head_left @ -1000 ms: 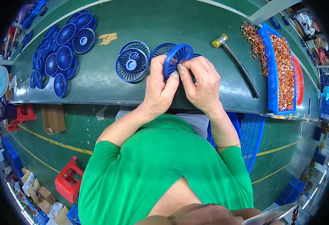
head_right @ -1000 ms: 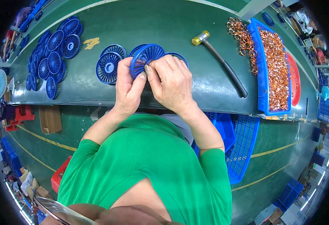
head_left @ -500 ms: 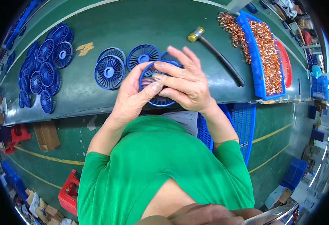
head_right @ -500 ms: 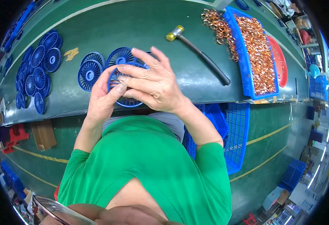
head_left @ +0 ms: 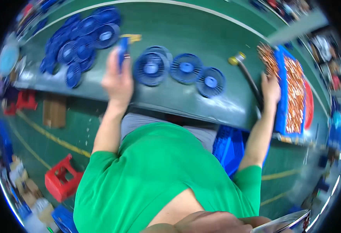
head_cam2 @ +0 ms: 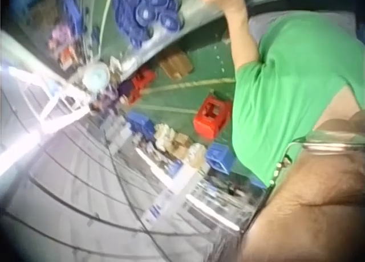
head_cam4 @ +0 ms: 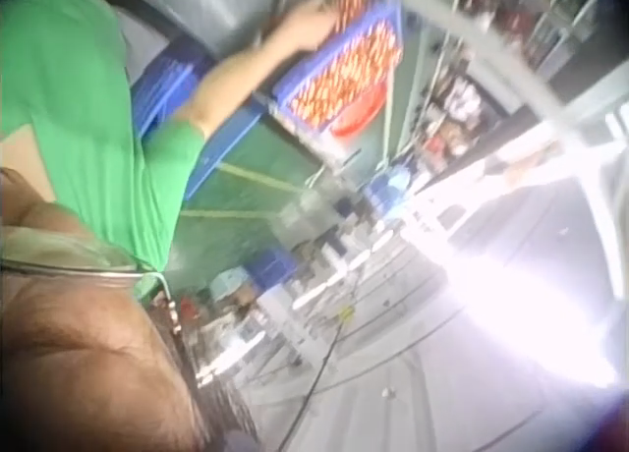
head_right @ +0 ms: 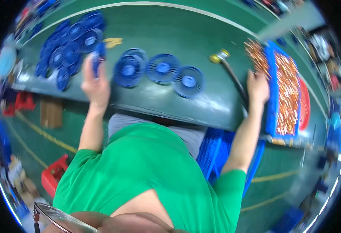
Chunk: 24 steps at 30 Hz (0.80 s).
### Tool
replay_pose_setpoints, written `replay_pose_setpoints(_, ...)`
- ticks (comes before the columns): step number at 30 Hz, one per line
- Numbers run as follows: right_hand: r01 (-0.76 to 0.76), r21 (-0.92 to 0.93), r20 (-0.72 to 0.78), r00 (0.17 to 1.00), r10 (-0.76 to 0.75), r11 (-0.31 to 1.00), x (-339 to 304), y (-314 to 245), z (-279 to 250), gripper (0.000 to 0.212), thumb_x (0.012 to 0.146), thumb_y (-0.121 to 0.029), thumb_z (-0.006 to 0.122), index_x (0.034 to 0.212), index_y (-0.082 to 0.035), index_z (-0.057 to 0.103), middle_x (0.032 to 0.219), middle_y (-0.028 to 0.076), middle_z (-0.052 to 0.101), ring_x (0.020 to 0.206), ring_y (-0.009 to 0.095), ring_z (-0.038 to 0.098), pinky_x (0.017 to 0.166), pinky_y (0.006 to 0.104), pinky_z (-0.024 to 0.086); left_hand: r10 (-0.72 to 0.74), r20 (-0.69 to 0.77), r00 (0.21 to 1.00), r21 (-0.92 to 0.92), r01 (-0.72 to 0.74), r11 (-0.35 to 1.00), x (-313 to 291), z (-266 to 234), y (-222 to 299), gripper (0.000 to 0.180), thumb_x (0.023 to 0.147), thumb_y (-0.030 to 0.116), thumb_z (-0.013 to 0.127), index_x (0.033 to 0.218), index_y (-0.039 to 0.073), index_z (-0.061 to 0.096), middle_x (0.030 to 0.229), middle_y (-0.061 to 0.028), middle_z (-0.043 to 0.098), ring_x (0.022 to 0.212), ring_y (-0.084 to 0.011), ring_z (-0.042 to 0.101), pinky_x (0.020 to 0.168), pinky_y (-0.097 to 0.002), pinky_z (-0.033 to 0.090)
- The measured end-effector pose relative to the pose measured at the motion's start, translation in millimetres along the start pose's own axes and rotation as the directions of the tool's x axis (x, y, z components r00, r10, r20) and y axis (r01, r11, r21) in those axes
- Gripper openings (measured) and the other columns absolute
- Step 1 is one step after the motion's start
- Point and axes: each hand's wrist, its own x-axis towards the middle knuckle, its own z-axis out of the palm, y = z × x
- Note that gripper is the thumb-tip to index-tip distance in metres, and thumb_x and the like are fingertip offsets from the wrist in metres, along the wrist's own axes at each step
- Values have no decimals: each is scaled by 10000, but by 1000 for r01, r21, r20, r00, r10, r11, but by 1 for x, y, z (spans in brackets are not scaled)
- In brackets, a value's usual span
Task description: The person assembles small metal components into blue plastic fan housings using a small hammer.
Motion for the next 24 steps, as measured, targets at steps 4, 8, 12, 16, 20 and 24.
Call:
replay_pose_setpoints(4,39,-70,-24,999,-40,997,9,20,17,382,903,-414,507,1024,-66,607,960,229,669,912,414,643,791,514,496,43,318,947,97,-78,992,-13,-8,-25,326,880,125,600,1206,120,603,1145,-143,646,1080,-314,613,946,-428,468)
replay_pose_setpoints(8,118,-85,-77,989,-125,989,15,30,32,344,902,-397,533,940,-68,626,885,211,680,836,415,650,740,515,495,-39,458,888,160,-39,986,-12,-28,-28,534,871,314,629,1356,154,474,1442,-215,372,1367,-389,302,1122,-547,198)
replay_pose_setpoints(12,185,74,-157,972,-172,980,-9,13,22,284,907,-354,578,895,-75,628,779,164,674,723,355,655,653,457,496,-198,65,978,528,135,838,-2,-52,-77,705,854,437,636,1408,77,391,1434,-324,317,1352,-464,274,1106,-582,171)
replay_pose_setpoints(16,268,173,-232,946,-225,948,-40,-11,1,244,920,-315,588,890,-76,628,720,128,648,652,292,638,602,409,487,-583,-195,789,616,561,553,7,-82,-139,855,878,637,469,1454,36,271,1385,-372,350,1339,-493,272,1106,-582,152)
replay_pose_setpoints(20,376,350,-350,902,-252,858,-63,-29,-6,169,918,-227,616,927,-60,638,770,118,642,671,210,630,630,327,499,-556,-121,822,640,493,589,0,-102,-147,846,803,552,645,1388,6,369,1221,-275,565,1143,-452,519,991,-555,348)
replay_pose_setpoints(24,606,400,-583,747,-318,688,-86,-54,-16,72,870,-78,662,915,-22,662,835,103,657,728,212,622,666,304,500,-359,-208,910,486,415,769,-4,-97,-117,656,739,181,782,1261,-67,471,1131,-295,566,1045,-392,574,900,-440,447)
